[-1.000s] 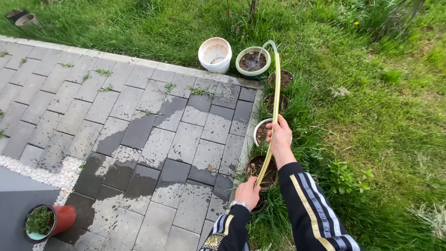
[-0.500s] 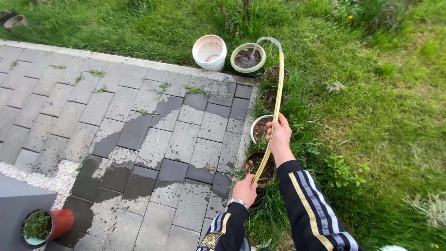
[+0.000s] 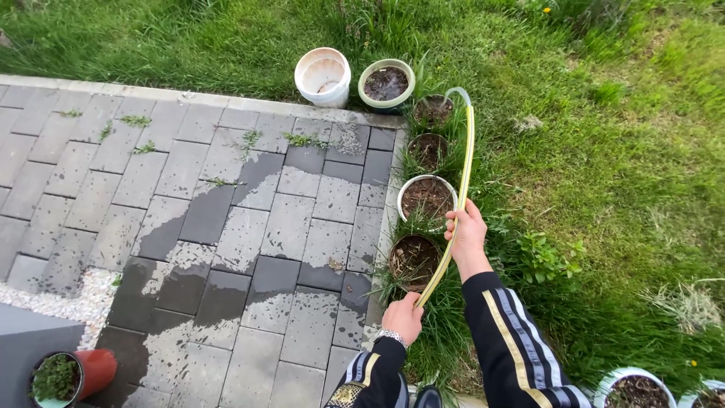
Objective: The person waters several potted plants with a yellow garden hose and pulls weeds from a garden bed by hand.
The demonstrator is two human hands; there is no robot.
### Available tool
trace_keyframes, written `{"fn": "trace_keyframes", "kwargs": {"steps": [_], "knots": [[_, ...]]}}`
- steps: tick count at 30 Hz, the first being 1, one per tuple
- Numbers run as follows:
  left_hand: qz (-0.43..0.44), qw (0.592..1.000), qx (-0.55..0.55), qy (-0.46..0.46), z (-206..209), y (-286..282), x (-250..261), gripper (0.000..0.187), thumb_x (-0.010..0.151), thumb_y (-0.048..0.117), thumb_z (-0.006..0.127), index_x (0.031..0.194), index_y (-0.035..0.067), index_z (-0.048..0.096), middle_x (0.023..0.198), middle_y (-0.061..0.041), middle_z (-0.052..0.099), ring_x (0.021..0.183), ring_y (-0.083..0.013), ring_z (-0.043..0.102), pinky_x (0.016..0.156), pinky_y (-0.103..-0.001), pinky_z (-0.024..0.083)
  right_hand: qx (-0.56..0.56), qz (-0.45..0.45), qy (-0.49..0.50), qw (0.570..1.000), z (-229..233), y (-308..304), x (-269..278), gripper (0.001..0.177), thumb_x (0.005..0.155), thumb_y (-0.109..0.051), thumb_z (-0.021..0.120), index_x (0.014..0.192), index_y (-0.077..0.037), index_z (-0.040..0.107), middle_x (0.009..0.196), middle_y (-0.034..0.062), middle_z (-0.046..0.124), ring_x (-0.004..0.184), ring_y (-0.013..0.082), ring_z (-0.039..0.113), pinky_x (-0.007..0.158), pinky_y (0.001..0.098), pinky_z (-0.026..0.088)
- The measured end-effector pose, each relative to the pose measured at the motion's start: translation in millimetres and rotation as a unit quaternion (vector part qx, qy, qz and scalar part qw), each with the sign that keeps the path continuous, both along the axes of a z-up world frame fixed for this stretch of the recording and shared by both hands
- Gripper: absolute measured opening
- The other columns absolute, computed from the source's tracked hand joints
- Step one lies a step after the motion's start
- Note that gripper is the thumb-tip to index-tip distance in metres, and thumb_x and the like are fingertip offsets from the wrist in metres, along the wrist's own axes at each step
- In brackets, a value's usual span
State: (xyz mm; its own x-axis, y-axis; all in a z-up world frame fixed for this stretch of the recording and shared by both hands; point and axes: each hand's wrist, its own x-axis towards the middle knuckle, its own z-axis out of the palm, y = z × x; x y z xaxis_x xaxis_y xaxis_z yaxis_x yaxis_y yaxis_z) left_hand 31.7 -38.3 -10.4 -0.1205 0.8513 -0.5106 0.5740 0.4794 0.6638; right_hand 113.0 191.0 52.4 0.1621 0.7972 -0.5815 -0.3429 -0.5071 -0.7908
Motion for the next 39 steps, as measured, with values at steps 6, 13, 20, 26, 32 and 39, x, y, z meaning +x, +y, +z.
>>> {"fn": "trace_keyframes", "kwargs": {"steps": [6,13,20,26,32,39], "knots": [[-0.016,1.000,-0.006,-0.010,8.4,-13.0,2.9,0.031,0.103,0.023,0.051,0.131,0.012,0.058,0.105,-0.012,0.073,0.088,-0.0349,0.066,0.073,-0.052,0.052,-0.006,-0.004,0.000,1.000,-5.9,-14.3,15.2,0.059,0.097,-0.003,0.047,0.154,-0.014,0.049,0.077,0.0086,0.063,0.049,0.0104,0.044,0.038,0.0236,0.032],[-0.022,1.000,-0.016,0.014,4.5,-49.8,17.4,0.027,0.098,0.026,0.055,0.123,0.018,0.063,0.100,-0.009,0.074,0.087,-0.0358,0.067,0.075,-0.055,0.053,-0.020,0.000,0.003,1.000,-13.9,-57.2,33.5,0.050,0.097,-0.005,0.048,0.146,-0.015,0.056,0.076,0.0089,0.059,0.047,0.0101,0.043,0.036,0.0224,0.031],[0.010,1.000,0.008,-0.012,8.1,-67.3,38.4,0.035,0.103,0.029,0.048,0.132,0.014,0.060,0.096,-0.015,0.073,0.080,-0.0377,0.066,0.070,-0.053,0.050,-0.074,0.017,0.011,0.997,-24.7,-94.1,41.4,0.051,0.099,-0.004,0.047,0.147,-0.016,0.055,0.075,0.0090,0.061,0.047,0.0123,0.043,0.038,0.0255,0.030],[0.014,0.999,0.028,0.037,-14.1,-84.9,58.2,0.024,0.101,0.025,0.054,0.121,0.017,0.064,0.095,-0.014,0.074,0.080,-0.0403,0.067,0.071,-0.056,0.052,-0.063,0.013,0.014,0.998,-44.8,-113.1,60.6,0.055,0.098,-0.004,0.047,0.152,-0.014,0.050,0.074,0.0083,0.061,0.047,0.0107,0.043,0.037,0.0242,0.031],[0.028,0.998,0.032,0.045,-8.6,-98.4,80.3,0.028,0.100,0.025,0.053,0.125,0.020,0.063,0.096,-0.015,0.073,0.084,-0.0422,0.066,0.071,-0.059,0.050,-0.070,0.034,0.013,0.997,-31.9,-126.0,78.2,0.051,0.101,-0.007,0.047,0.151,-0.015,0.051,0.073,0.0078,0.061,0.047,0.0104,0.044,0.037,0.0238,0.032],[0.046,0.997,0.043,0.038,0.2,-109.2,99.6,0.033,0.099,0.025,0.051,0.127,0.016,0.065,0.099,-0.014,0.075,0.086,-0.0404,0.067,0.075,-0.058,0.050,-0.072,0.050,0.021,0.996,-35.1,-135.5,97.4,0.051,0.101,-0.007,0.046,0.150,-0.015,0.052,0.074,0.0072,0.060,0.048,0.0110,0.043,0.037,0.0243,0.032]]}}
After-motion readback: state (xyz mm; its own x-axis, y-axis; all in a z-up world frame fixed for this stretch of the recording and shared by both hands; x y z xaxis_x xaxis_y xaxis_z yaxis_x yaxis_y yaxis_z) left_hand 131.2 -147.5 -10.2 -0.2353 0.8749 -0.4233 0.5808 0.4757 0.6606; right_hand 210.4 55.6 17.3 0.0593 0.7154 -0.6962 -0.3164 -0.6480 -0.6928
